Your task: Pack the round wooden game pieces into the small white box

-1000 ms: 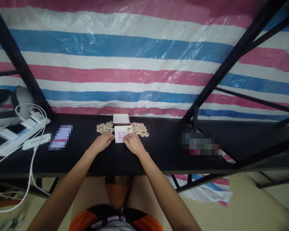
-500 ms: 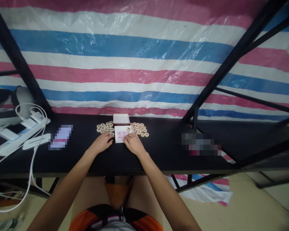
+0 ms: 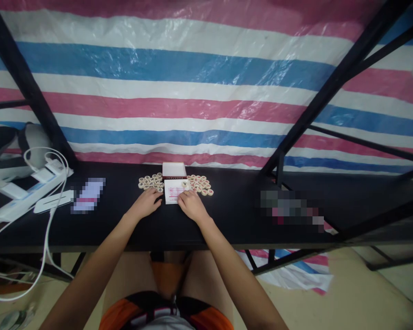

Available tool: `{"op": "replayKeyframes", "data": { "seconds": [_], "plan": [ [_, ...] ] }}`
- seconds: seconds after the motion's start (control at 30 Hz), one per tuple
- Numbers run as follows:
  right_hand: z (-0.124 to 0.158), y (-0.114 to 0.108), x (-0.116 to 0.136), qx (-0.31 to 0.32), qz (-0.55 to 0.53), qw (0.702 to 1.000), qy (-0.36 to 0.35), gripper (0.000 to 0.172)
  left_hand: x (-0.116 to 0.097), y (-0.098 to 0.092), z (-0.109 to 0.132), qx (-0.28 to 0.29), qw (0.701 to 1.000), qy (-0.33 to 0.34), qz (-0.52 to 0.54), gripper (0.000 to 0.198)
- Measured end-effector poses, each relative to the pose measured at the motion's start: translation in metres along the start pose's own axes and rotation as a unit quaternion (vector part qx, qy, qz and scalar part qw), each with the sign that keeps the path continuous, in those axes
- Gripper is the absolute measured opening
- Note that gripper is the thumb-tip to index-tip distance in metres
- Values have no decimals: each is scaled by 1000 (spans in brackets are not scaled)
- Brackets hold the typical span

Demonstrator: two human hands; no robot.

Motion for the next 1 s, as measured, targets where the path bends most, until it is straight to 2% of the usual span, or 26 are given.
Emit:
{"op": "replayKeyframes", "data": {
  "seconds": [0.23,1.0],
  "plan": [
    [-1,1,-1,1,-7,1000,1,29,2,1,0,-17,1000,3,23,32],
    [0,0,-1,3,-18,1000,5,30,0,-2,0,-12,999,10,28,24]
  ]
}}
Point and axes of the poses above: each hand's wrist, its own z-axis away from the middle knuckle, its own y-axis out of the palm, x = y × z, the point moved 5 cm from there along -z, towards the middle knuckle, and after that the axes turned 2 degrees about -z, right-handed, at the moved point
